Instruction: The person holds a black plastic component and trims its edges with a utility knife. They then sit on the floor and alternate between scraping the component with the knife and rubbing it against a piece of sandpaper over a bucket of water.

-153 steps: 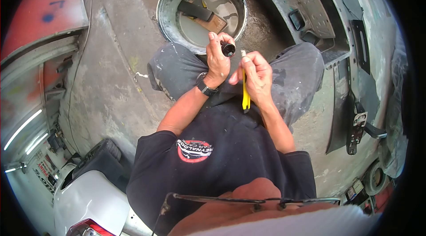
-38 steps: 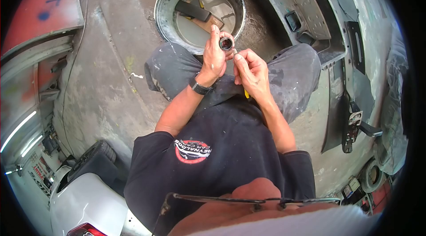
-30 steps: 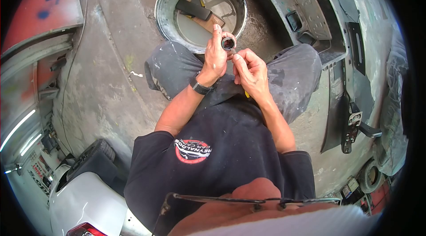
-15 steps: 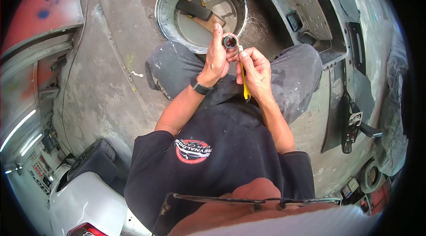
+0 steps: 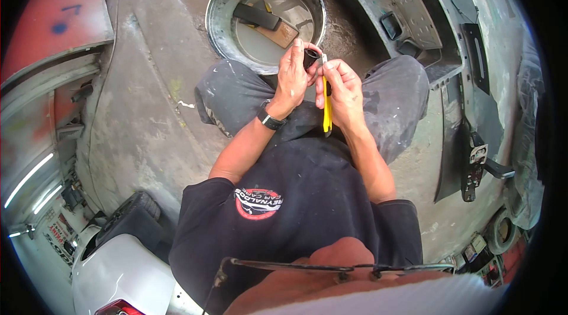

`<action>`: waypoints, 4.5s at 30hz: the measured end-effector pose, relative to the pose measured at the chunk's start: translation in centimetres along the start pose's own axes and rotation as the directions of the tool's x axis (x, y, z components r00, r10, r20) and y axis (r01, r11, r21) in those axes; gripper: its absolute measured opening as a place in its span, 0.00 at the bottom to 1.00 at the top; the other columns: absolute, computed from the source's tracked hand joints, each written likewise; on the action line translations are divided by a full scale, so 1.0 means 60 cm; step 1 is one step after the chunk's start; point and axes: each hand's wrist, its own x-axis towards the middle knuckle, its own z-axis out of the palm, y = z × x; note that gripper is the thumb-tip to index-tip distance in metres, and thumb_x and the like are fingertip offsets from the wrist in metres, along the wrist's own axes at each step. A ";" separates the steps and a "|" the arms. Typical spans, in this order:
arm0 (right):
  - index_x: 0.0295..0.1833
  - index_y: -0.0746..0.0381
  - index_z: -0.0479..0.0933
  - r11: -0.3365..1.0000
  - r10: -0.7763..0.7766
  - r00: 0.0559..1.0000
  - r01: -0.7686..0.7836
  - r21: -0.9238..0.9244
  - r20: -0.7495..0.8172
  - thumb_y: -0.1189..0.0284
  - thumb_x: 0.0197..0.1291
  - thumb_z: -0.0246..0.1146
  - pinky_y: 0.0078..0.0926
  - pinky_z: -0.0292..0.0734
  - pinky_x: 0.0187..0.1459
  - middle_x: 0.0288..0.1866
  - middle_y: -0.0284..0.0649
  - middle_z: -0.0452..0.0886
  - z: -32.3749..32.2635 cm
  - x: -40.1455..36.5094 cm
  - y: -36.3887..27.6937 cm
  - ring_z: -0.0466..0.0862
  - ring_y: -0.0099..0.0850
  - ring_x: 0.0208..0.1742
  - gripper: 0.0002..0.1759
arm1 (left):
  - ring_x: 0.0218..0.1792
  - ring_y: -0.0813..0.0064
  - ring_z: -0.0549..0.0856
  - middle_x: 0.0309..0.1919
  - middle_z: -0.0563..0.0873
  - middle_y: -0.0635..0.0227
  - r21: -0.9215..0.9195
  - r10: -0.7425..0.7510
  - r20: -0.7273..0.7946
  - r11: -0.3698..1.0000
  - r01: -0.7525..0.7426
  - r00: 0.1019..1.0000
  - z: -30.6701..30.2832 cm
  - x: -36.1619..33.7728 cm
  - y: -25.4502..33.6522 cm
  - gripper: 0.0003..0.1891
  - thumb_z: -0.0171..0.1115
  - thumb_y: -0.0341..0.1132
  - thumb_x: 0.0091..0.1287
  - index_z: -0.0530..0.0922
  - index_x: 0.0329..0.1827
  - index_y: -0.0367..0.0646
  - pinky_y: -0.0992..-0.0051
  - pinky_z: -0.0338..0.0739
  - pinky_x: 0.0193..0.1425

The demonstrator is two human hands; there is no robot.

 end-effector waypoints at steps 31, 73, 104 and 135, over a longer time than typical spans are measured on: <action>0.41 0.65 0.75 0.995 -0.004 1.000 0.004 0.096 -0.007 0.64 0.75 0.61 0.15 0.66 0.15 0.23 0.32 0.77 -0.004 0.015 0.014 0.71 0.18 0.14 0.14 | 0.33 0.86 0.74 0.35 0.75 0.74 -0.076 0.087 -0.067 0.993 -0.092 0.994 0.004 0.001 -0.033 0.22 0.38 0.52 0.84 0.75 0.48 0.44 0.84 0.73 0.39; 0.45 0.65 0.79 0.999 0.006 1.000 -0.005 -0.039 0.025 0.65 0.78 0.55 0.15 0.72 0.19 0.23 0.32 0.78 0.005 -0.011 0.016 0.74 0.17 0.16 0.15 | 0.33 0.81 0.77 0.34 0.79 0.71 0.254 0.160 -0.064 0.957 -0.139 0.985 0.006 -0.007 -0.016 0.27 0.31 0.54 0.84 0.74 0.47 0.41 0.78 0.75 0.44; 0.40 0.64 0.76 0.995 -0.006 0.998 -0.001 -0.104 -0.063 0.64 0.72 0.64 0.15 0.64 0.15 0.20 0.30 0.74 -0.006 0.001 -0.004 0.70 0.17 0.13 0.13 | 0.31 0.88 0.71 0.34 0.75 0.76 0.195 0.279 0.116 0.935 -0.297 0.953 0.009 -0.009 -0.018 0.19 0.42 0.49 0.84 0.74 0.50 0.42 0.84 0.69 0.35; 0.44 0.64 0.78 0.900 -0.016 0.999 -0.005 -0.436 -0.043 0.72 0.73 0.62 0.15 0.65 0.19 0.22 0.28 0.75 -0.010 -0.042 -0.012 0.71 0.15 0.16 0.06 | 0.20 0.86 0.62 0.22 0.69 0.77 -0.257 -0.067 0.189 0.960 0.115 0.980 -0.015 0.021 0.003 0.29 0.45 0.60 0.80 0.76 0.36 0.42 0.82 0.59 0.26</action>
